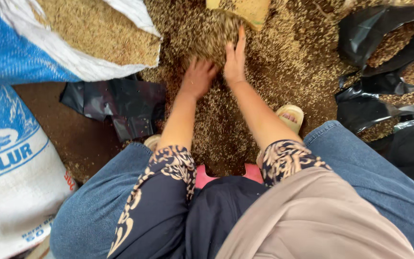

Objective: The person scoops grains from a large sack using a scoop and fills black plastic bags. The person then places the filled bags aside and repeats the process.

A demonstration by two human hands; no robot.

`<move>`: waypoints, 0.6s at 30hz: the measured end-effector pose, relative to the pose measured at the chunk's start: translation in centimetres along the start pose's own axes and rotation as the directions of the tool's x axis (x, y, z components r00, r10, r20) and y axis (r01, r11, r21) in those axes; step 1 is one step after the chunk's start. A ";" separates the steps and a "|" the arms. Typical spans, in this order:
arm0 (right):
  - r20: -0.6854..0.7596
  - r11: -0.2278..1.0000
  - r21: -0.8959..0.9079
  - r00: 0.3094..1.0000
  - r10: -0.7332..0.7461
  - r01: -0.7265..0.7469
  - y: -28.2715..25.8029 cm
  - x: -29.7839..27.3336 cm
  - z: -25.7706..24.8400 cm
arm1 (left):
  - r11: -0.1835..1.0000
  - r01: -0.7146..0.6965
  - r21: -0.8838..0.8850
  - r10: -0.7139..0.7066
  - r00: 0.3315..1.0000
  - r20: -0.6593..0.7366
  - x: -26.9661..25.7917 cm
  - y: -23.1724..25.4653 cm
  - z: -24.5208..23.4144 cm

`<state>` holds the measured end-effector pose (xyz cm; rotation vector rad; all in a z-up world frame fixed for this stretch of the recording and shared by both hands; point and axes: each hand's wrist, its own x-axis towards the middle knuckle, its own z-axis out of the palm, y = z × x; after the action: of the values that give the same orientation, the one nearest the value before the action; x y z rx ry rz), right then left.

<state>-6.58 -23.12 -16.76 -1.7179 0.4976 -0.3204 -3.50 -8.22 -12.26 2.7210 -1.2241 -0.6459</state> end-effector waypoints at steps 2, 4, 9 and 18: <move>0.152 0.974 0.047 0.962 -0.227 0.223 -1.8 0.3 -1.9 | 0.999 -0.008 -0.042 0.009 0.999 0.037 -0.5 -2.1 -1.0; 0.322 0.798 -0.404 0.886 -0.334 0.447 -3.3 -0.9 -3.5 | 0.994 -0.010 -0.111 0.008 1.000 -0.020 -0.6 -4.2 -2.6; 0.952 0.330 -0.234 0.285 -0.114 0.914 -3.2 -12.9 -0.6 | 0.901 -0.053 -0.431 -0.134 0.910 -0.393 -2.9 -5.8 -4.5; 0.997 0.155 0.037 -0.047 0.061 0.987 -0.9 -16.6 6.1 | 0.811 -0.028 -0.585 -0.265 0.873 -0.409 -10.7 -5.9 -4.2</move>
<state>-18.00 -9.55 -16.17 -2.6057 -1.5774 0.5266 -3.94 3.21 -6.24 2.2412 -0.6014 -0.2569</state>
